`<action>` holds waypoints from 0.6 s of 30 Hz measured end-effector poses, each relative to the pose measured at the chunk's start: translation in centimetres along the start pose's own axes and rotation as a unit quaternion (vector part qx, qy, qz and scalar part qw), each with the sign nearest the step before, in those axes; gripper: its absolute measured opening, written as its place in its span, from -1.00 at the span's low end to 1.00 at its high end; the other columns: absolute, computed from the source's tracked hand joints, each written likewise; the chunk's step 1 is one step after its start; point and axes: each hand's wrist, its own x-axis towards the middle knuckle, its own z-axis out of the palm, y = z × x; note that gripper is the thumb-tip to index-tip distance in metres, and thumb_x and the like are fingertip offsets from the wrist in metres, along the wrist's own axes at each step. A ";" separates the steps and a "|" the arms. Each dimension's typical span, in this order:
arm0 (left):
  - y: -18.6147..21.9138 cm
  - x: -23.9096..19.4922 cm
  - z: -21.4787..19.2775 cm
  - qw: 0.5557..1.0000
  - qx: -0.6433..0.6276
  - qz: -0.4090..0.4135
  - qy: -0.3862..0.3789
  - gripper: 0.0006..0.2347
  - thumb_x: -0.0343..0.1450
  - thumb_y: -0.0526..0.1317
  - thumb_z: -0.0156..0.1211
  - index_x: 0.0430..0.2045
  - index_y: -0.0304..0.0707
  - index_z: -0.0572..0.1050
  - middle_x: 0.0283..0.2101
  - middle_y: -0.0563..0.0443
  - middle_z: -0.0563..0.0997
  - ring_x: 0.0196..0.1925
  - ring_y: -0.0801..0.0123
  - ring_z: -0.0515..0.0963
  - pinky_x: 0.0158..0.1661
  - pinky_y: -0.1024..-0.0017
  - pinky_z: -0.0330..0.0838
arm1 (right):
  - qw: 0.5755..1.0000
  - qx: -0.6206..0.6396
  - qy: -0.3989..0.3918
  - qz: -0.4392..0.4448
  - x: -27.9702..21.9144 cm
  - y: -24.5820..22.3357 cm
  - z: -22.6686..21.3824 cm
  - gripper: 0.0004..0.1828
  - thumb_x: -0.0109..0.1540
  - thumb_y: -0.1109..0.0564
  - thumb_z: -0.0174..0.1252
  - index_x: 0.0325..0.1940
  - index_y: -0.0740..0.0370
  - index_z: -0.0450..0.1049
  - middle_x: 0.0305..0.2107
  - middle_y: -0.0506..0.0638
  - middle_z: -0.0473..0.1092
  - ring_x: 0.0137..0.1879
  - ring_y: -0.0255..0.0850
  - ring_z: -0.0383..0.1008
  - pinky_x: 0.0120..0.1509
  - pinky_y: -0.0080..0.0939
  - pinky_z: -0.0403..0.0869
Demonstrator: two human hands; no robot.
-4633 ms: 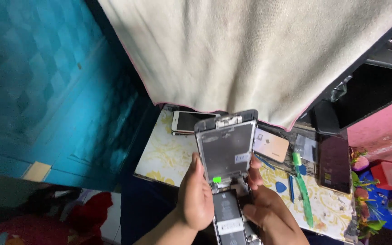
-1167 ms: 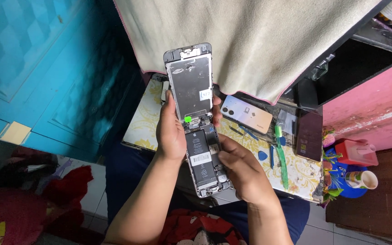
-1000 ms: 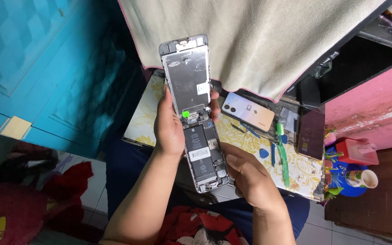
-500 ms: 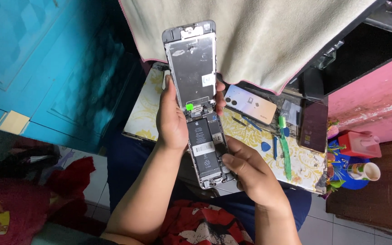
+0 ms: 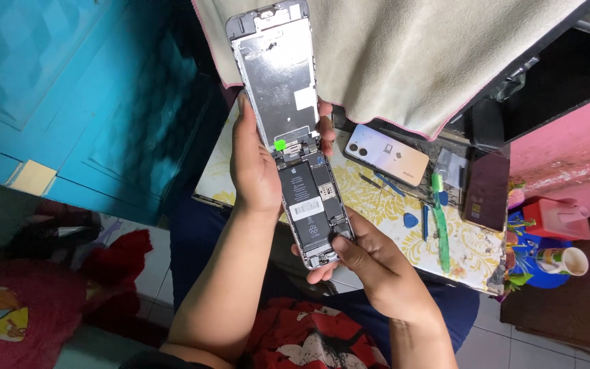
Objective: The person disassembles a smartphone by prying open the casing with a green plastic tool and removing the back cover. They then reassemble the phone by aligning the casing and using a screwdriver to tighten screws on the bottom edge.
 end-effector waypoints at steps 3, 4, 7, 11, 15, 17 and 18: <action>0.1 0.0 0.2 1.000 0.014 0.012 -0.015 -0.40 0.57 0.17 -0.24 -0.04 -0.54 0.52 -0.10 -0.32 0.66 -0.22 0.07 0.66 -0.23 0.20 0.53 | 1.000 0.006 -0.002 -0.031 0.3 -0.1 0.2 -0.57 0.36 0.06 0.01 0.22 0.40 0.36 -0.21 0.19 0.57 -0.27 -0.07 0.64 -0.17 -0.16 0.65; 0.1 0.0 0.3 1.000 0.015 0.013 -0.016 -0.40 0.57 0.17 -0.24 -0.04 -0.54 0.52 -0.10 -0.32 0.66 -0.22 0.07 0.66 -0.23 0.20 0.53 | 0.999 0.006 -0.003 -0.033 0.3 0.3 0.3 -0.57 0.36 0.06 0.01 0.22 0.40 0.36 -0.21 0.19 0.57 -0.27 -0.07 0.64 -0.17 -0.16 0.65; -0.1 0.1 0.3 0.998 0.046 0.031 -0.032 -0.39 0.58 0.17 -0.30 -0.08 -0.52 0.55 -0.09 -0.25 0.65 -0.22 0.15 0.64 -0.22 0.26 0.51 | 0.998 0.031 0.061 0.001 0.3 1.1 0.5 -0.35 0.22 0.26 0.22 0.39 0.30 0.21 -0.27 0.28 0.62 -0.28 -0.15 0.63 -0.17 -0.19 0.63; -0.4 0.1 -0.3 0.999 0.033 0.013 -0.027 -0.39 0.58 0.18 -0.30 0.01 -0.51 0.50 -0.08 -0.28 0.65 -0.21 0.09 0.63 -0.19 0.23 0.51 | 0.996 0.033 0.074 0.038 0.6 1.2 0.5 -0.48 0.21 0.21 0.24 0.23 0.35 0.33 -0.32 0.28 0.61 -0.36 -0.15 0.58 -0.29 -0.25 0.54; -0.7 0.0 -0.6 0.998 0.023 0.006 -0.052 -0.40 0.58 0.20 -0.28 0.07 -0.46 0.47 -0.04 -0.25 0.64 -0.17 0.12 0.61 -0.14 0.25 0.48 | 0.981 0.055 0.161 0.098 1.1 1.2 1.2 -0.49 0.08 0.39 0.39 0.10 0.39 0.46 -0.47 0.17 0.52 -0.45 -0.18 0.49 -0.36 -0.23 0.55; -0.8 0.0 -0.9 0.998 0.019 0.008 -0.055 -0.40 0.58 0.19 -0.29 0.08 -0.46 0.47 -0.03 -0.26 0.64 -0.17 0.10 0.62 -0.14 0.25 0.49 | 0.981 0.057 0.161 0.095 1.2 1.6 1.2 -0.52 0.10 0.40 0.37 0.09 0.40 0.46 -0.49 0.18 0.55 -0.46 -0.16 0.49 -0.37 -0.22 0.52; -0.9 0.0 -1.1 0.998 0.015 0.010 -0.055 -0.40 0.59 0.19 -0.30 0.09 -0.46 0.47 -0.03 -0.27 0.64 -0.17 0.09 0.63 -0.14 0.25 0.50 | 0.981 0.059 0.160 0.094 1.3 1.7 1.2 -0.55 0.12 0.41 0.36 0.08 0.41 0.47 -0.50 0.20 0.57 -0.46 -0.14 0.50 -0.39 -0.20 0.49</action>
